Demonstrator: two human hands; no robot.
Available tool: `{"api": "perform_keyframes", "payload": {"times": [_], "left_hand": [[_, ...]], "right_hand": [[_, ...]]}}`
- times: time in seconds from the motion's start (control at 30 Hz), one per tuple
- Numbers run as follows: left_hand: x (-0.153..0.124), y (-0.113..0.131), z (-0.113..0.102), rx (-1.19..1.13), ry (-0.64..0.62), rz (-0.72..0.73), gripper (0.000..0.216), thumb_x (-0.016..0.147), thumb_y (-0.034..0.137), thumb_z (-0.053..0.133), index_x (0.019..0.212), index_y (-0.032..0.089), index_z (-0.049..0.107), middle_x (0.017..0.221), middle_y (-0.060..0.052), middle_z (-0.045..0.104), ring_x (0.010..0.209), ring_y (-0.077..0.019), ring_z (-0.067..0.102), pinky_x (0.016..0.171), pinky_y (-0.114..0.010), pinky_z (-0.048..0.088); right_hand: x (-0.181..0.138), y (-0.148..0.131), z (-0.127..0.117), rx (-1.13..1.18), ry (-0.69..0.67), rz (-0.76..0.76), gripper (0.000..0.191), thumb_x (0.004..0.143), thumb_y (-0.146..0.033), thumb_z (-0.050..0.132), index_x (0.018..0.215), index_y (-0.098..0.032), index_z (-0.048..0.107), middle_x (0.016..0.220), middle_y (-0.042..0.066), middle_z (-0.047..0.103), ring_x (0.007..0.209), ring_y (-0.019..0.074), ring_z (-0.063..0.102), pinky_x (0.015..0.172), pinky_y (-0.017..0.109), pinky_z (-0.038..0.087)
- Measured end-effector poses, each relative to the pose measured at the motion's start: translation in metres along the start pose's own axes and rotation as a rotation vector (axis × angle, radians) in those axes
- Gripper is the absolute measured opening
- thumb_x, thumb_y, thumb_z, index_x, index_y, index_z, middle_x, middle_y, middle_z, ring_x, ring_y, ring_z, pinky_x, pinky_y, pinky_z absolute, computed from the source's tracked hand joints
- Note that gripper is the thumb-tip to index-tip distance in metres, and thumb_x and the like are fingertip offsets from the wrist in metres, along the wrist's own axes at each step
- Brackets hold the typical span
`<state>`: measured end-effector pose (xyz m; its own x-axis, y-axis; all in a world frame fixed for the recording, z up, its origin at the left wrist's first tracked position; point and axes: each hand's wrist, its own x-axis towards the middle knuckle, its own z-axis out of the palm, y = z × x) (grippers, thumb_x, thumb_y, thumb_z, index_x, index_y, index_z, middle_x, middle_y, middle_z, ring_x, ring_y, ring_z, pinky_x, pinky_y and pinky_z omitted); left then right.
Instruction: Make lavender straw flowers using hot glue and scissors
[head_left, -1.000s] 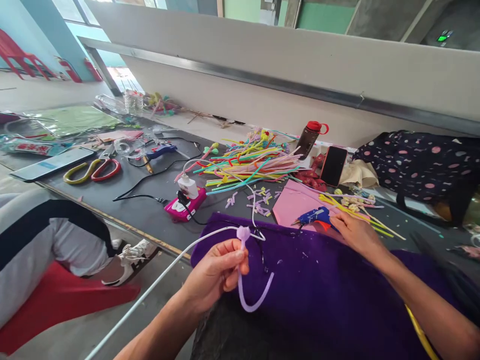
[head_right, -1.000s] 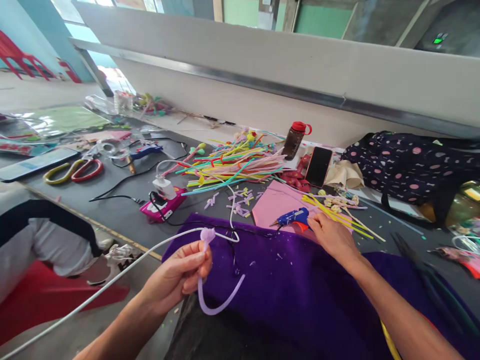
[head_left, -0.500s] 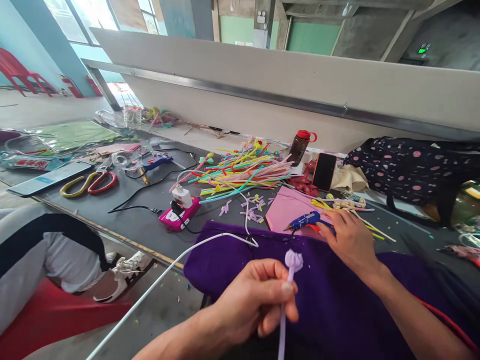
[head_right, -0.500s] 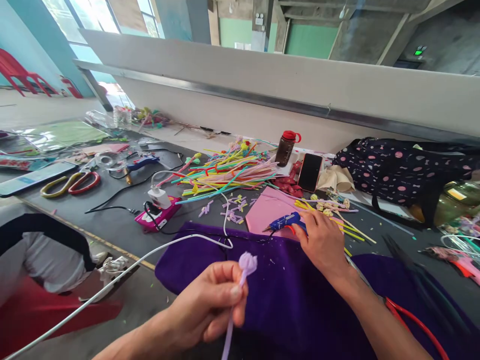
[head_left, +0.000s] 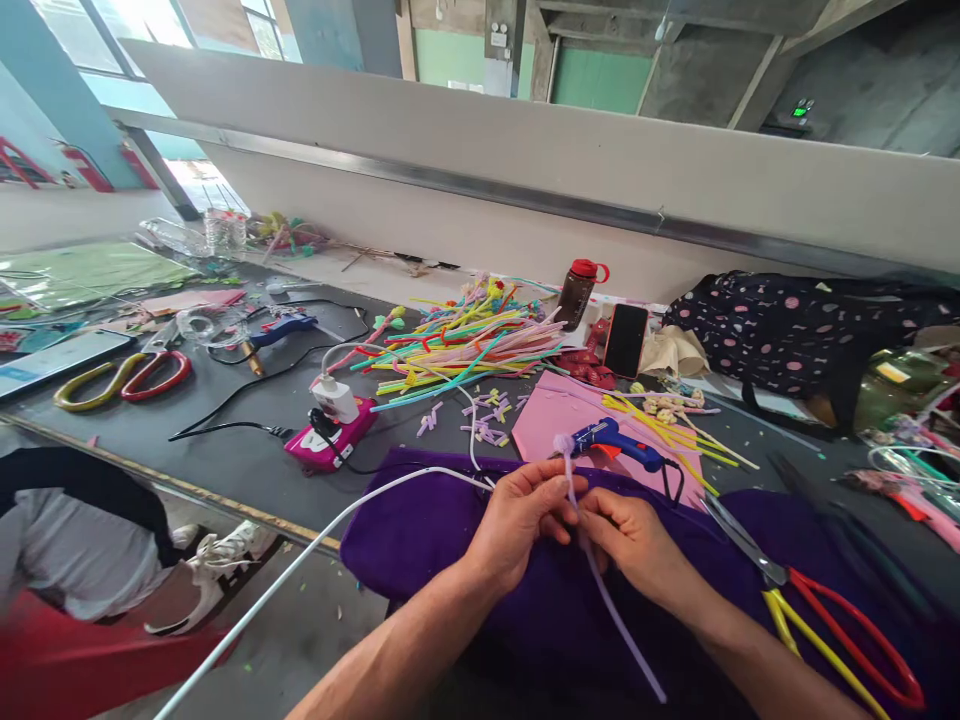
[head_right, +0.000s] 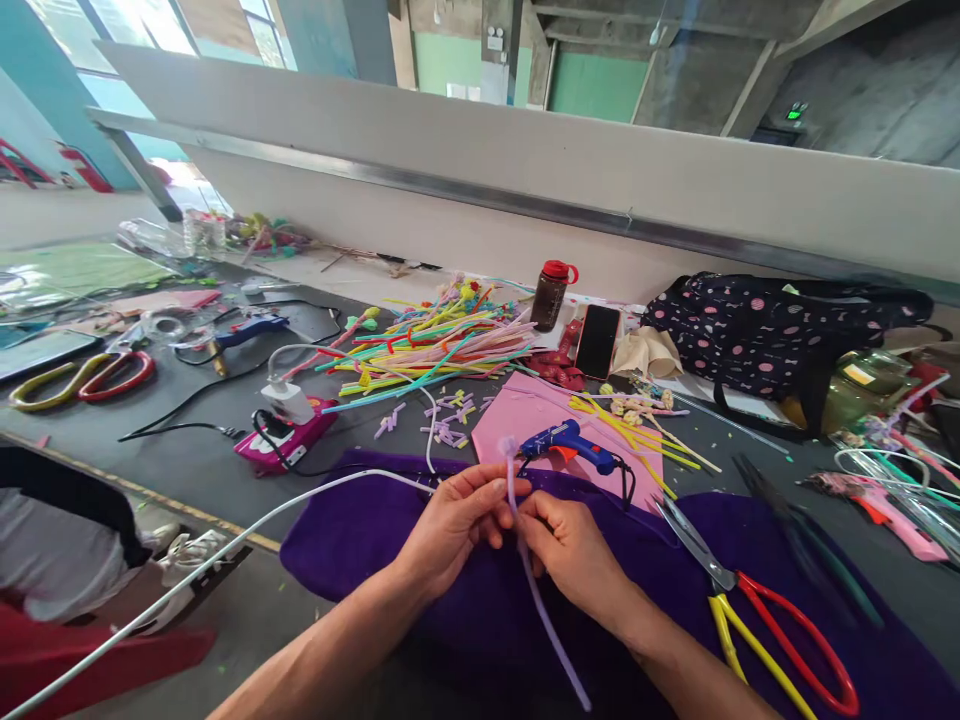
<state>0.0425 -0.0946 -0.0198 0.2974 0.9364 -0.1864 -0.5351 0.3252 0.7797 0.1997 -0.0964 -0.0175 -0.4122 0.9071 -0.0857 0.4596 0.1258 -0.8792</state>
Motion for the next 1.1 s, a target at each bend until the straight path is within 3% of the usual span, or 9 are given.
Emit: {"api": "perform_keyframes", "payload": {"times": [0.1, 0.2, 0.33, 0.47, 0.57, 0.73, 0.87, 0.97, 1.1], "left_hand": [[-0.027, 0.005, -0.011, 0.126, -0.024, -0.055, 0.046, 0.07, 0.031, 0.064, 0.113, 0.019, 0.054, 0.106, -0.013, 0.062, 0.065, -0.0176, 0.065, 0.038, -0.02, 0.045], [-0.061, 0.012, -0.039, 0.377, 0.0, -0.125, 0.026, 0.071, 0.031, 0.064, 0.091, 0.014, 0.065, 0.079, -0.01, 0.068, 0.046, -0.0131, 0.06, 0.034, -0.018, 0.04], [-0.084, 0.026, -0.077, 0.639, 0.341, 0.052, 0.017, 0.07, 0.03, 0.064, 0.078, 0.015, 0.067, 0.06, -0.003, 0.063, 0.04, -0.0088, 0.053, 0.035, -0.016, 0.037], [-0.076, 0.036, -0.083, 0.588, 0.382, 0.136, 0.036, 0.071, 0.03, 0.063, 0.104, 0.019, 0.059, 0.068, 0.0, 0.061, 0.042, -0.0087, 0.052, 0.035, -0.017, 0.04], [-0.065, 0.034, -0.072, 0.47, 0.32, 0.194, 0.048, 0.074, 0.031, 0.06, 0.119, 0.022, 0.047, 0.073, 0.002, 0.058, 0.04, -0.0067, 0.049, 0.033, -0.017, 0.038], [-0.06, 0.023, -0.068, 0.397, 0.333, 0.204, 0.032, 0.077, 0.037, 0.055, 0.101, 0.015, 0.059, 0.072, -0.001, 0.059, 0.041, -0.0069, 0.049, 0.034, -0.017, 0.039], [-0.062, 0.021, -0.077, 0.445, 0.372, 0.217, 0.029, 0.079, 0.039, 0.054, 0.092, 0.014, 0.061, 0.062, -0.001, 0.06, 0.038, -0.0079, 0.048, 0.034, -0.018, 0.038], [-0.063, 0.021, -0.08, 0.469, 0.38, 0.215, 0.029, 0.079, 0.039, 0.053, 0.087, 0.013, 0.062, 0.061, -0.002, 0.06, 0.039, -0.0088, 0.05, 0.035, -0.019, 0.038], [-0.065, 0.023, -0.084, 0.484, 0.388, 0.185, 0.03, 0.079, 0.041, 0.053, 0.086, 0.014, 0.063, 0.062, -0.003, 0.062, 0.039, -0.0092, 0.052, 0.035, -0.018, 0.039]], "right_hand": [[-0.008, 0.005, -0.018, -0.281, 0.056, -0.029, 0.025, 0.087, -0.032, 0.042, 0.068, -0.019, 0.052, 0.057, -0.003, 0.051, 0.05, 0.0118, 0.049, 0.047, 0.021, 0.035], [-0.017, 0.02, -0.033, -0.472, 0.036, 0.004, 0.027, 0.087, -0.033, 0.041, 0.065, -0.02, 0.051, 0.059, -0.002, 0.056, 0.052, 0.0128, 0.052, 0.048, 0.022, 0.034], [-0.027, 0.038, -0.041, -0.761, -0.012, 0.036, 0.028, 0.085, -0.036, 0.043, 0.065, -0.022, 0.055, 0.055, -0.001, 0.059, 0.052, 0.0162, 0.057, 0.049, 0.025, 0.034], [-0.013, 0.015, -0.041, -1.001, 0.098, -0.084, 0.028, 0.085, -0.042, 0.044, 0.07, -0.023, 0.058, 0.062, 0.001, 0.063, 0.055, 0.0196, 0.059, 0.05, 0.029, 0.035], [0.02, -0.023, -0.028, -0.898, 0.017, -0.301, 0.021, 0.087, -0.034, 0.044, 0.08, -0.022, 0.06, 0.077, 0.002, 0.064, 0.068, 0.018, 0.061, 0.063, 0.029, 0.042], [0.088, -0.06, 0.014, -0.765, -0.243, -0.59, 0.031, 0.085, -0.016, 0.048, 0.113, -0.027, 0.055, 0.108, 0.002, 0.057, 0.087, 0.0144, 0.059, 0.071, 0.024, 0.043], [0.117, -0.06, 0.038, -0.775, -0.468, -0.695, 0.019, 0.083, -0.017, 0.052, 0.096, -0.025, 0.064, 0.107, 0.0, 0.057, 0.085, 0.0128, 0.059, 0.066, 0.021, 0.041], [0.124, -0.056, 0.039, -0.738, -0.382, -0.666, 0.014, 0.085, -0.02, 0.05, 0.089, -0.021, 0.063, 0.096, 0.002, 0.061, 0.083, 0.0142, 0.059, 0.066, 0.022, 0.04], [0.124, -0.05, 0.025, -0.491, -0.156, -0.416, 0.015, 0.089, -0.021, 0.041, 0.095, -0.018, 0.054, 0.069, -0.001, 0.06, 0.059, 0.0111, 0.059, 0.056, 0.021, 0.039]]}}
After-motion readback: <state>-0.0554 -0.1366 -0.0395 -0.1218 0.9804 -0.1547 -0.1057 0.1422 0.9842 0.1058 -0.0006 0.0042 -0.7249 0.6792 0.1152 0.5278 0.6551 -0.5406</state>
